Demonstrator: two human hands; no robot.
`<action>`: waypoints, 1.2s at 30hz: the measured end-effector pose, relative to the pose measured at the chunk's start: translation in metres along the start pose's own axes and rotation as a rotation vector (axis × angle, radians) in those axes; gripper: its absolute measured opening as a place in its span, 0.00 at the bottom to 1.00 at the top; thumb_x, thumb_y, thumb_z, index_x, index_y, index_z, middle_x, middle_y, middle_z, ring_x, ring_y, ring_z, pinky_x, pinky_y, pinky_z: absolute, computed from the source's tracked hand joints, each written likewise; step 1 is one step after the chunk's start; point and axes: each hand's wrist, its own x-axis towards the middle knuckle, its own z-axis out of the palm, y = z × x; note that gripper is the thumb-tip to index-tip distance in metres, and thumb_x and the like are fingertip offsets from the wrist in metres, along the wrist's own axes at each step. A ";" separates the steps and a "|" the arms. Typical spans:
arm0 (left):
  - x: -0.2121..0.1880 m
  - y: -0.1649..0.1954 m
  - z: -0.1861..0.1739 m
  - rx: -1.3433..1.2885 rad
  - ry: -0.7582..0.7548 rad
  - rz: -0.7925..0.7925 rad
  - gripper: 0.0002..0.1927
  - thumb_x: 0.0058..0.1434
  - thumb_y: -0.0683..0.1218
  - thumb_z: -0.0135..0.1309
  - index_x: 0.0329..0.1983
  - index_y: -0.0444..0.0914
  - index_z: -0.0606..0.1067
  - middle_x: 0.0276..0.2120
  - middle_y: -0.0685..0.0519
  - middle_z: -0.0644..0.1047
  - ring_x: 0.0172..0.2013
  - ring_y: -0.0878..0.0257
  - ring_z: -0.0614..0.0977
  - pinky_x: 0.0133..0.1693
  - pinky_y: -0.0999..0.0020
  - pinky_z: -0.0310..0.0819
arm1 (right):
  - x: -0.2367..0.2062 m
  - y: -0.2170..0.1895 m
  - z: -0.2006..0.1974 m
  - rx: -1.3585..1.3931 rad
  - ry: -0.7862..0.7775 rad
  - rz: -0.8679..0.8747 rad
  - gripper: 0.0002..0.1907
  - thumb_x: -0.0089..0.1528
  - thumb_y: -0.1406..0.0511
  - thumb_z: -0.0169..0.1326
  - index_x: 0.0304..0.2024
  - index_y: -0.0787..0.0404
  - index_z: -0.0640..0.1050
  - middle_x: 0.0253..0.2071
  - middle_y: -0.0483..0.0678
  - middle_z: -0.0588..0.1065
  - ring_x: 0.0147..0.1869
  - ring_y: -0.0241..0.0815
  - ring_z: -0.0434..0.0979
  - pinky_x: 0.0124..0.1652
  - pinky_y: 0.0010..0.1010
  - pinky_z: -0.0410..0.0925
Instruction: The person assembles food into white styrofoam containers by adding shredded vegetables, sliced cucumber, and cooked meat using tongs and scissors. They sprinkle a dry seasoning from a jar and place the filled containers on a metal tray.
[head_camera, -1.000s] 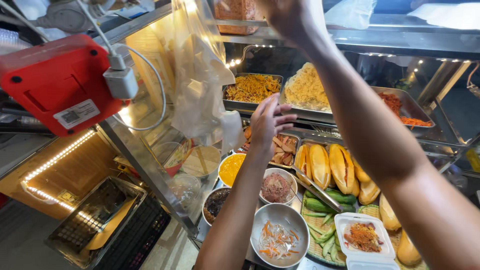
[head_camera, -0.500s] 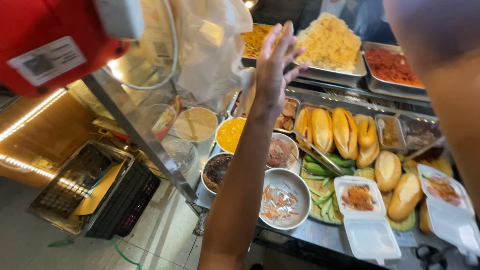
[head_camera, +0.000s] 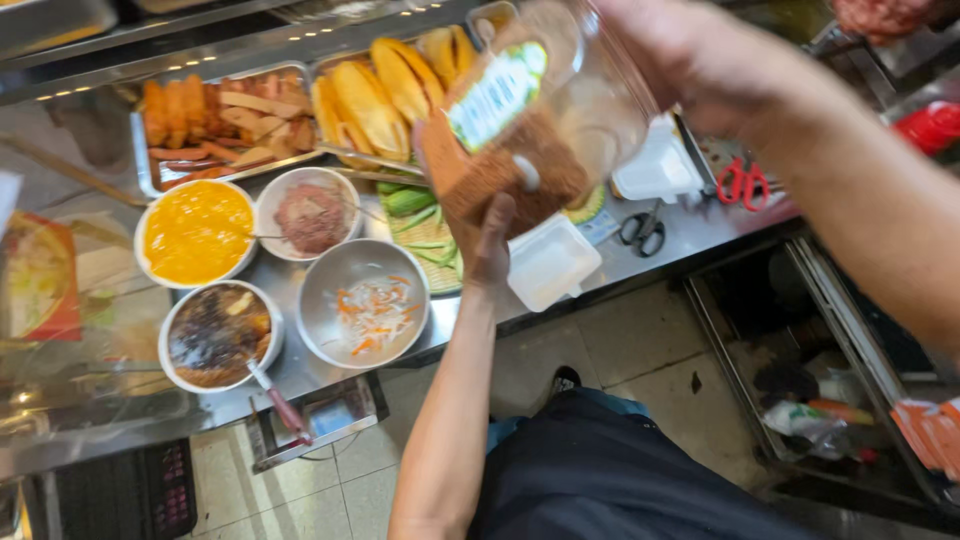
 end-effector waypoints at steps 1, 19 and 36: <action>-0.026 -0.015 0.014 -0.067 -0.008 -0.154 0.53 0.61 0.57 0.67 0.80 0.45 0.46 0.70 0.52 0.63 0.69 0.58 0.66 0.70 0.60 0.60 | -0.014 0.014 -0.020 -0.048 0.053 0.073 0.38 0.65 0.51 0.57 0.71 0.61 0.63 0.65 0.53 0.70 0.67 0.43 0.70 0.63 0.35 0.65; -0.160 -0.134 0.050 -0.877 0.116 -1.411 0.36 0.78 0.69 0.43 0.73 0.39 0.64 0.66 0.43 0.70 0.64 0.47 0.75 0.65 0.45 0.71 | -0.160 0.141 -0.240 -0.288 0.084 0.449 0.26 0.76 0.52 0.45 0.57 0.67 0.82 0.50 0.54 0.83 0.51 0.39 0.80 0.55 0.32 0.72; -0.078 -0.039 -0.013 -0.299 -0.001 -1.168 0.33 0.68 0.63 0.50 0.69 0.41 0.66 0.62 0.49 0.75 0.61 0.57 0.78 0.61 0.55 0.75 | -0.128 0.113 -0.099 -1.614 -0.395 -0.126 0.05 0.54 0.67 0.58 0.32 0.62 0.79 0.29 0.59 0.77 0.33 0.61 0.79 0.33 0.49 0.73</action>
